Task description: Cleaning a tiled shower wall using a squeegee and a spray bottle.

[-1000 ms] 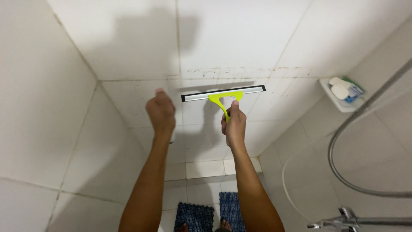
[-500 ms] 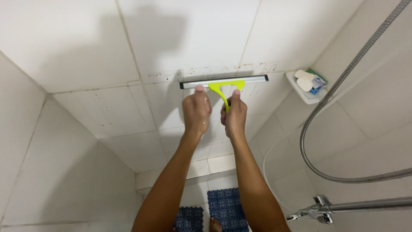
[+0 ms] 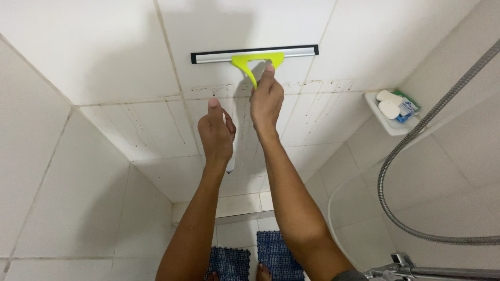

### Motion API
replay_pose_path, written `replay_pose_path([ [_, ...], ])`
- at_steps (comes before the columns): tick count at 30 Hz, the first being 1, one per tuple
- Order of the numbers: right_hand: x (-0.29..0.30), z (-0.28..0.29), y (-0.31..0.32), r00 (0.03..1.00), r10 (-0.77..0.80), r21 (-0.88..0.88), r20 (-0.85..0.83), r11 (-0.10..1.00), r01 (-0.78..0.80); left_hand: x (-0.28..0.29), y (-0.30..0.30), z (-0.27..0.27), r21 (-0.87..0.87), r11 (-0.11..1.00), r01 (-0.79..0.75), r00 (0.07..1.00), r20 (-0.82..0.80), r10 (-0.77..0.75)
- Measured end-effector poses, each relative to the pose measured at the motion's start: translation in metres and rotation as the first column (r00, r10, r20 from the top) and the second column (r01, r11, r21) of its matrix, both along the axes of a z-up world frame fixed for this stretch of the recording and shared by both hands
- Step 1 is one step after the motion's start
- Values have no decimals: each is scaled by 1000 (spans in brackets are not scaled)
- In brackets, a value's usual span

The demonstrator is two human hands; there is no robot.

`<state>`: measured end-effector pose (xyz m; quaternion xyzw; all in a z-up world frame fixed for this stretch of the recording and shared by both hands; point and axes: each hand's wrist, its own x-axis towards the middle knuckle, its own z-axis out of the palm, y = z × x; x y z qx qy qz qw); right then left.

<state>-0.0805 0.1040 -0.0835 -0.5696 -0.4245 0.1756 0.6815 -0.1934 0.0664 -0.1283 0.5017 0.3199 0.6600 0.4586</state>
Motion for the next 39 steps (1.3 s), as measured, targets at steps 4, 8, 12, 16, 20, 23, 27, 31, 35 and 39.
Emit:
replay_pose_path([
  [4,-4,-19,8,997,-60,66,46,996,56,-6,2,2,-7,1000,14,999,38,-14],
  [8,-8,-54,16,995,-95,52,30,994,94,-13,11,-8,-25,1000,-14,1000,1,14],
  [12,-5,-104,23,991,-122,12,60,992,122,-18,18,-14,-59,998,-18,1000,13,19],
  [16,-6,-112,22,986,-144,-3,84,989,145,-20,20,-19,-41,999,-13,999,36,14],
  [20,-7,-92,1,998,-64,-89,-19,994,62,-22,8,-17,-65,998,-10,1000,25,11],
  [23,-10,-67,-12,999,-1,-28,-54,1000,0,-28,1,-12,-61,998,-19,1000,18,21],
  [27,-25,-22,-20,996,73,140,-57,988,-65,-37,-4,-10,-96,995,6,998,58,0],
  [31,-45,5,-8,995,94,139,-20,986,-90,-40,-7,-4,-52,999,-15,999,41,17],
  [35,-56,-7,9,997,-29,57,76,998,25,-43,-4,-2,-65,998,-8,999,49,11],
  [39,-60,-19,9,986,-103,20,132,995,102,-48,3,-9,-48,998,-40,998,46,42],
])
